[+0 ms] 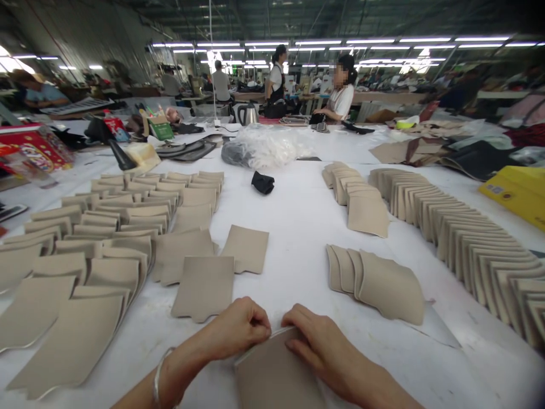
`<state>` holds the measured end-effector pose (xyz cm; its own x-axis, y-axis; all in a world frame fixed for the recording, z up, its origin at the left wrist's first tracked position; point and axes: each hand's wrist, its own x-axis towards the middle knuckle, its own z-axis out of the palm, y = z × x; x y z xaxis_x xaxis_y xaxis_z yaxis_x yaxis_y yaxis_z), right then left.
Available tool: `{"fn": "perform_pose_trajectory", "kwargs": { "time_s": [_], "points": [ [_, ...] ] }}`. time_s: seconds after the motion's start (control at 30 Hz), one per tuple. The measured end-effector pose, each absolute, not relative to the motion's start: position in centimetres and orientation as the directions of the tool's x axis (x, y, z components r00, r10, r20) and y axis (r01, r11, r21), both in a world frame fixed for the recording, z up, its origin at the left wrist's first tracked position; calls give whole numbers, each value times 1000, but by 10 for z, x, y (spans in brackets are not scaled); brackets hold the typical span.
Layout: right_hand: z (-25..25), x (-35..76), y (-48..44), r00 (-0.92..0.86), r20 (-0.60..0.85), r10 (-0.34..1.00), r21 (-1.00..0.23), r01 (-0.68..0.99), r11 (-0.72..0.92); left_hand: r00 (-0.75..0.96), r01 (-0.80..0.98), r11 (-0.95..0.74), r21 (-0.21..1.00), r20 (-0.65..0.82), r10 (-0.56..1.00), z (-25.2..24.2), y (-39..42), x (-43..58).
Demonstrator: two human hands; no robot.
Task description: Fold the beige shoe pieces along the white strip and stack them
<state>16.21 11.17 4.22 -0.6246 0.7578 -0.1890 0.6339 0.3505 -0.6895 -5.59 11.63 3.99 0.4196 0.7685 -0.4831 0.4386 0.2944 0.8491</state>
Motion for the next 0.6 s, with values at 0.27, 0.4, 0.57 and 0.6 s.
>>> {"fn": "perform_pose_trajectory", "kwargs": {
  "time_s": [0.27, 0.4, 0.57, 0.6],
  "points": [
    [41, 151, 99, -718, -2, 696, -540, 587, 604, 446, 227, 527, 819, -569, 691, 28, 111, -51],
    [31, 152, 97, -757, 94, 647, -481, 534, 695, 439, 176, 559, 810, -573, 692, 24, 106, -48],
    [23, 154, 95, -806, 197, 558, -363, 469, 805, 444, 196, 521, 831, -549, 708, 21, 103, -44],
    [22, 153, 95, -810, 203, 551, -342, 469, 815, 446, 206, 511, 835, -545, 710, 21, 102, -44]
  ]
}}
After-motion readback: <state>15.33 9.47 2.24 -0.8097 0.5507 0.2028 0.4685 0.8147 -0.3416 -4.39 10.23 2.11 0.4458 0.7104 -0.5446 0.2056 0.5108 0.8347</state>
